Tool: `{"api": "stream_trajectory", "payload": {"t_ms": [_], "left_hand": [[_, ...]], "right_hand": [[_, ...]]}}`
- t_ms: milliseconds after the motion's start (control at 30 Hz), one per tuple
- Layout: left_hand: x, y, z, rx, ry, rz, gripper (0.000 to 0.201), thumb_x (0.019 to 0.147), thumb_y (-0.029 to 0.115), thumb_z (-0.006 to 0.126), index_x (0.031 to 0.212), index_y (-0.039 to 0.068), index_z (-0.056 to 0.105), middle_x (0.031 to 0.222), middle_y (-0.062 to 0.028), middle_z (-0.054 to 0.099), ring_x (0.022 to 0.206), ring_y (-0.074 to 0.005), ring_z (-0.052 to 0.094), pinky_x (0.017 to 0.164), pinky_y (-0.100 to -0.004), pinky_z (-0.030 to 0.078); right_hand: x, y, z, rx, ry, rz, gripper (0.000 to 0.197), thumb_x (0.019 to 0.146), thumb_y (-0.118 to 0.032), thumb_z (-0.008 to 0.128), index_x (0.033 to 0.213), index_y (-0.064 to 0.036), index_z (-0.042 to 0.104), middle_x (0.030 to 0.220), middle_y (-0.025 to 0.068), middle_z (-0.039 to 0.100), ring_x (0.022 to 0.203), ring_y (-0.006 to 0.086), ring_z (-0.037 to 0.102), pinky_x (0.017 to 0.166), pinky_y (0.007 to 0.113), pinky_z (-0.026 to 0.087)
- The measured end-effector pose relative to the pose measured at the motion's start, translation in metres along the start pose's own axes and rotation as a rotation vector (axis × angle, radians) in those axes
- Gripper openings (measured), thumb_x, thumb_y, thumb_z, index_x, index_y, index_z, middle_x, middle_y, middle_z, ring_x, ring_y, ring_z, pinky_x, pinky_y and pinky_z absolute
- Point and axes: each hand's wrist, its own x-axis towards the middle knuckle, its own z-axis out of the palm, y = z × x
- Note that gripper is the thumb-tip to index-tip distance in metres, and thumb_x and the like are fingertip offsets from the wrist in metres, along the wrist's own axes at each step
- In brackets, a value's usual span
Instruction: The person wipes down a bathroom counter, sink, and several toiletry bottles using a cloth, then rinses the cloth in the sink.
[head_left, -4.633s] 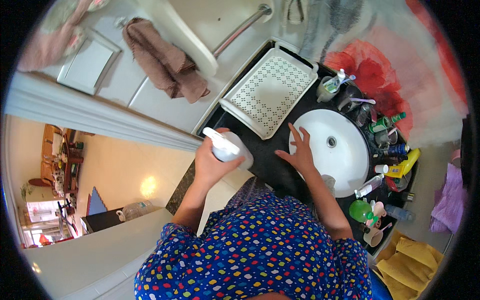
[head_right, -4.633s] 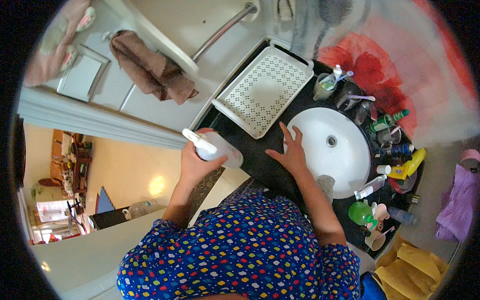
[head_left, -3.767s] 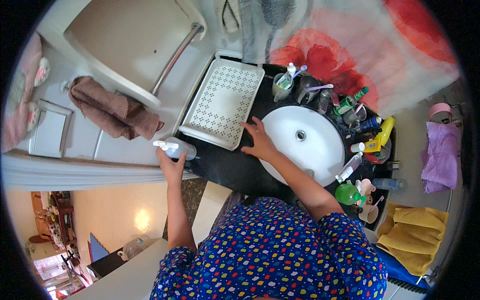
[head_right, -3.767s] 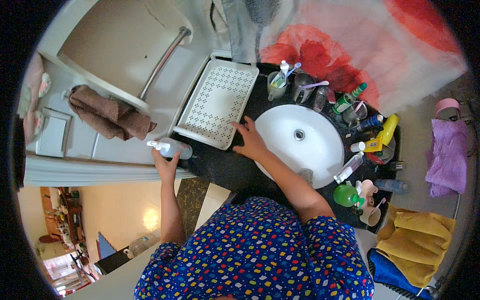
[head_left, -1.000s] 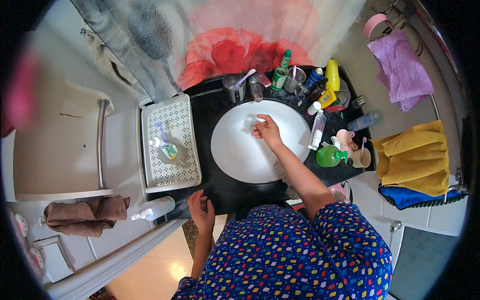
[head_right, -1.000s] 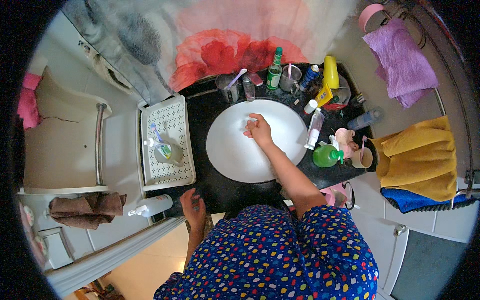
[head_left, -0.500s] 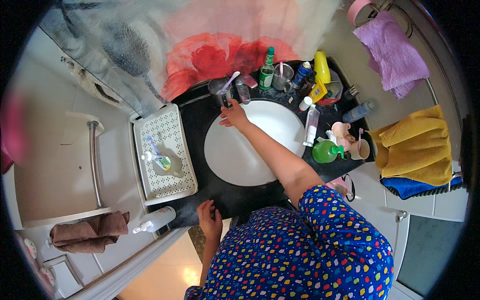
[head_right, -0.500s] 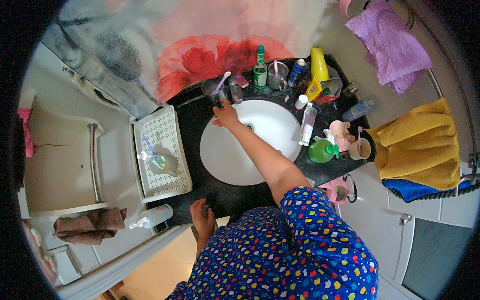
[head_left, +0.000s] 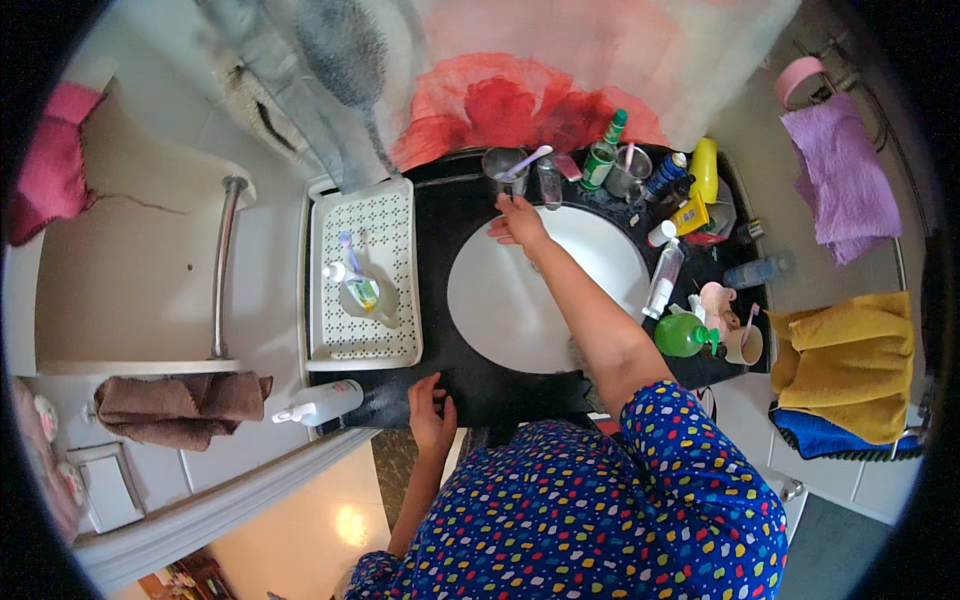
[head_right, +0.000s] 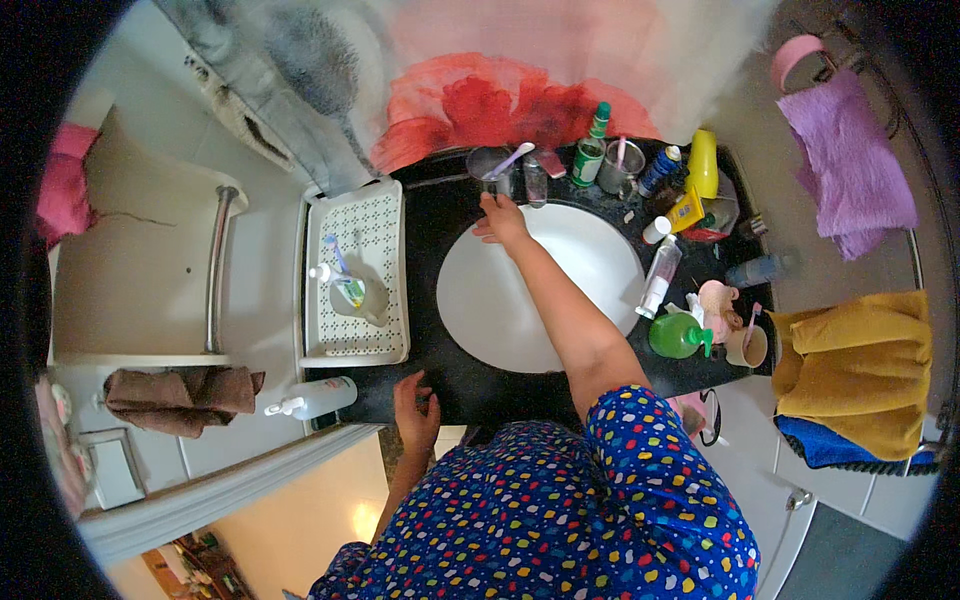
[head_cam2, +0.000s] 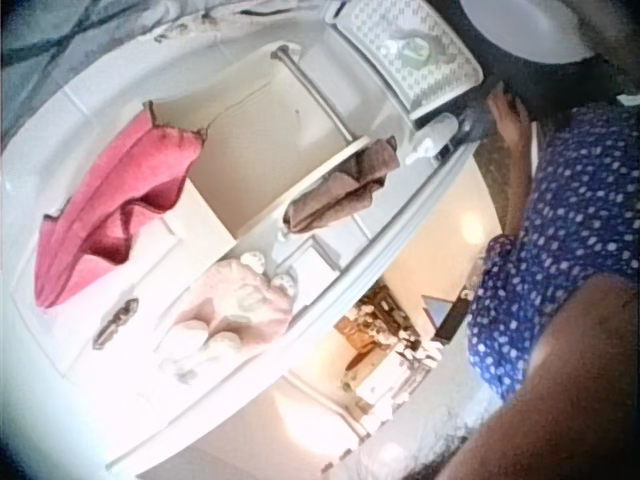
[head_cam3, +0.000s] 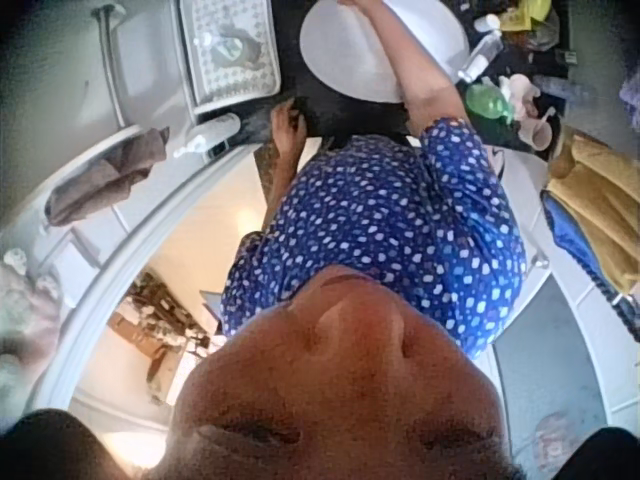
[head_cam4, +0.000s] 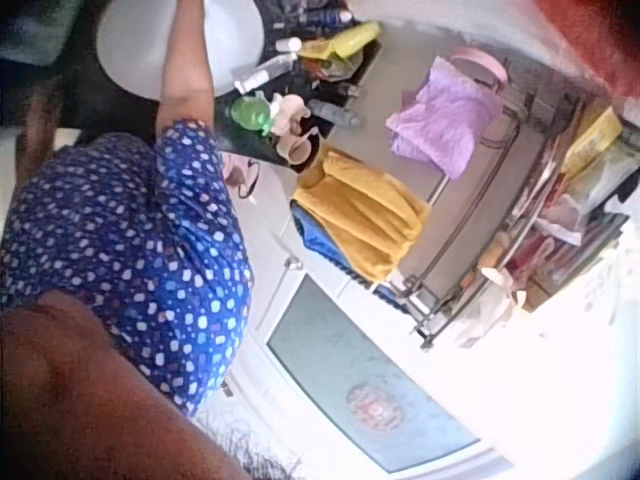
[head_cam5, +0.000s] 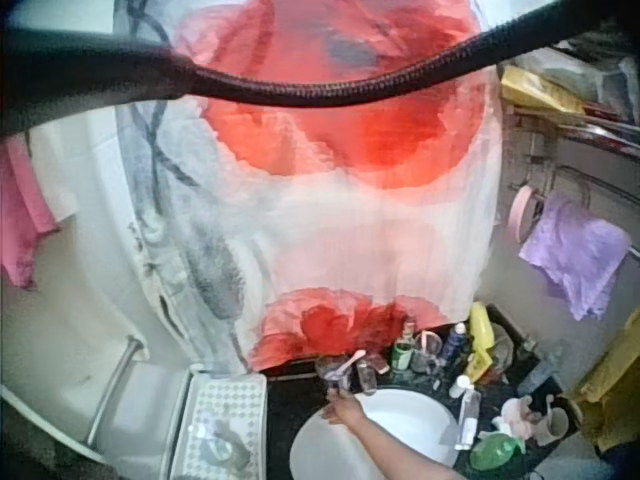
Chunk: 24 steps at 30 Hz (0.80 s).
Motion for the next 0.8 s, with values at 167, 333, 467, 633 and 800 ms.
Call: {"api": "stream_trajectory", "payload": {"t_ms": [167,333,467,633,800], "left_hand": [[0.003,-0.009,-0.002,-0.108,0.109,-0.031,0.045,0.077,-0.005,0.059,0.12,0.007,0.053,0.116,-0.0133,0.048,0.086,-0.0189,0.059,0.066,-0.0266,0.052],[-0.001,-0.012,-0.004,-0.061,0.034,-0.079,0.044,0.078,-0.004,0.061,0.119,0.007,0.053,0.116,-0.0123,0.049,0.086,-0.0189,0.06,0.067,-0.0285,0.053],[-0.011,-0.015,-0.004,-0.047,0.047,-0.059,0.043,0.078,-0.004,0.06,0.119,0.008,0.054,0.117,-0.0121,0.049,0.087,-0.0198,0.061,0.068,-0.0292,0.053],[-0.016,-0.003,-0.006,-0.061,0.075,-0.07,0.044,0.076,-0.001,0.062,0.118,0.009,0.054,0.114,-0.0115,0.052,0.086,-0.0222,0.062,0.071,-0.0327,0.051],[-0.029,-0.002,-0.017,-0.052,0.138,-0.11,0.044,0.076,-0.002,0.062,0.118,0.008,0.054,0.114,-0.0113,0.052,0.086,-0.0221,0.061,0.069,-0.0322,0.051]], "right_hand": [[-0.048,0.025,0.004,-0.064,-0.013,-0.091,0.033,0.094,-0.038,0.049,0.103,-0.0063,0.052,0.08,0.0086,0.06,0.065,0.0179,0.066,0.056,0.026,0.05],[-0.114,0.007,0.034,-0.199,-0.203,-0.198,0.025,0.097,-0.033,0.047,0.097,-0.0086,0.053,0.08,0.0044,0.061,0.067,0.0148,0.065,0.061,0.024,0.049],[-0.111,0.002,0.09,-0.159,-0.391,-0.197,0.025,0.096,-0.033,0.049,0.096,-0.0085,0.053,0.08,0.0048,0.062,0.067,0.0157,0.065,0.06,0.025,0.051],[-0.07,0.002,0.141,-0.207,-0.434,-0.184,0.028,0.096,-0.035,0.049,0.095,-0.0073,0.053,0.075,0.0072,0.062,0.061,0.0165,0.065,0.051,0.026,0.051],[-0.039,0.0,0.163,-0.245,-0.357,-0.073,0.035,0.094,-0.04,0.05,0.098,-0.0057,0.052,0.073,0.0088,0.061,0.056,0.0177,0.064,0.046,0.03,0.052]]}}
